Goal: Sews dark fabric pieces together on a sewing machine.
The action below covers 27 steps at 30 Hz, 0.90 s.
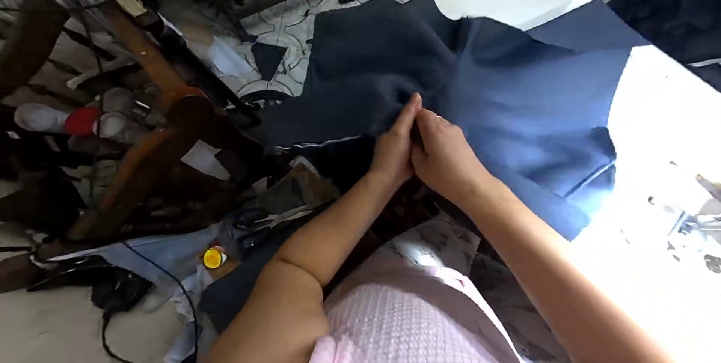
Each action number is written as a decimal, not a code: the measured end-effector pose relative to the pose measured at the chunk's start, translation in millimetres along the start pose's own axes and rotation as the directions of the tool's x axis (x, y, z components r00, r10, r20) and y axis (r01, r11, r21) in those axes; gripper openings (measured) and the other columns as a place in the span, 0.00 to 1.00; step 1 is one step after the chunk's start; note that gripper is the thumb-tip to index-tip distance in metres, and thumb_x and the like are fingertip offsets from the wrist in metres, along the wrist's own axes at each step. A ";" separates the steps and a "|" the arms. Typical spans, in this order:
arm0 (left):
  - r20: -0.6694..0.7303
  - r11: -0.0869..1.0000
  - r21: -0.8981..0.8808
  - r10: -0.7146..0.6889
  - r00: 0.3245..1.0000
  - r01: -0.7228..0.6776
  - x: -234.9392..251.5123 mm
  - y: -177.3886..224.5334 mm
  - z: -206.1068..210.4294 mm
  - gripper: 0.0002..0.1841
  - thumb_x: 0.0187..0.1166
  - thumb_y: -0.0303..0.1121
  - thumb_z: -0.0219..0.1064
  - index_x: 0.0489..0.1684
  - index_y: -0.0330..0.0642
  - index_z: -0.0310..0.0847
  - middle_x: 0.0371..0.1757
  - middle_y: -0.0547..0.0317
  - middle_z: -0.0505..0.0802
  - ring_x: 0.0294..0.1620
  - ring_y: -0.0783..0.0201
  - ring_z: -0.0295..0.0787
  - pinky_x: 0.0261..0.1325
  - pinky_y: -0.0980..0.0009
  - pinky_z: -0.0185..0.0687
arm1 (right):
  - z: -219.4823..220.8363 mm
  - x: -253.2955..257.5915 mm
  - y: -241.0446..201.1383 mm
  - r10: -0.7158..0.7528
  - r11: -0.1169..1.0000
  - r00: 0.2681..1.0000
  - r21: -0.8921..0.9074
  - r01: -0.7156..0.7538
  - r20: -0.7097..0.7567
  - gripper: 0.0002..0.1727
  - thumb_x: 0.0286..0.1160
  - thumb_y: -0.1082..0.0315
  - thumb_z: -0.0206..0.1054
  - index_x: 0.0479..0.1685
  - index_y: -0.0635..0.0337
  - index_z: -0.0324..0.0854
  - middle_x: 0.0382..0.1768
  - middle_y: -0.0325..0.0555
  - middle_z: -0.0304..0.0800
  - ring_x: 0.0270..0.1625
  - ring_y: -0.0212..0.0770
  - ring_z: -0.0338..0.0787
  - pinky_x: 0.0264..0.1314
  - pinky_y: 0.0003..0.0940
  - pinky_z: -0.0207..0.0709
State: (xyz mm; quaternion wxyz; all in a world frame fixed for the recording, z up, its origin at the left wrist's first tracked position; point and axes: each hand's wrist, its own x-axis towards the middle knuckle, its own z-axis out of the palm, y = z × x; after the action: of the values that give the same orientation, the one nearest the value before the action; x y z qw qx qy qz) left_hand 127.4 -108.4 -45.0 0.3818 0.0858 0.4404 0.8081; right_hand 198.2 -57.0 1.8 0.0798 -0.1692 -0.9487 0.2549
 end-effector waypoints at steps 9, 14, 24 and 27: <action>-0.541 0.401 0.836 0.495 0.679 0.374 145.4 109.0 -165.7 0.24 0.92 0.29 0.41 0.78 0.19 0.68 0.81 0.28 0.76 0.87 0.42 0.67 0.86 0.55 0.58 | -10.6 -12.5 83.1 -0.567 0.815 0.791 -0.296 0.498 -0.229 0.16 0.84 0.63 0.61 0.61 0.59 0.88 0.71 0.62 0.84 0.82 0.63 0.75 0.86 0.62 0.62; -0.855 0.846 0.513 0.487 0.181 0.148 187.6 131.8 -198.5 0.22 0.89 0.33 0.49 0.72 0.24 0.74 0.68 0.40 0.88 0.71 0.59 0.84 0.72 0.69 0.76 | 3.4 -3.5 112.6 -0.294 0.918 0.941 -0.324 0.230 -0.165 0.34 0.79 0.51 0.62 0.83 0.58 0.71 0.84 0.67 0.67 0.90 0.66 0.61 0.89 0.69 0.52; -0.846 0.833 0.419 0.215 0.488 0.361 282.7 33.7 -185.0 0.20 0.86 0.31 0.56 0.70 0.28 0.77 0.68 0.38 0.87 0.71 0.51 0.85 0.72 0.57 0.79 | 9.7 -3.4 105.9 -0.185 0.892 0.978 -0.434 0.127 -0.095 0.33 0.79 0.44 0.58 0.81 0.51 0.75 0.79 0.66 0.74 0.84 0.68 0.70 0.85 0.67 0.58; -0.777 0.763 0.389 -0.029 0.629 0.516 309.2 -10.8 -142.1 0.19 0.88 0.31 0.53 0.65 0.25 0.79 0.68 0.34 0.87 0.71 0.46 0.84 0.71 0.52 0.78 | 7.1 -4.8 105.6 -0.162 0.903 0.982 -0.417 0.107 -0.099 0.32 0.80 0.41 0.58 0.80 0.45 0.73 0.78 0.62 0.75 0.85 0.61 0.69 0.86 0.60 0.55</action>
State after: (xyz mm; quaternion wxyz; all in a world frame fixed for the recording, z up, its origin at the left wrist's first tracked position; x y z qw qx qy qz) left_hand -148.8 17.3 -199.4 0.2519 -0.2048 0.7866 0.5253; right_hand 230.6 23.9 -58.5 0.1219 -0.1327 -0.9831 0.0326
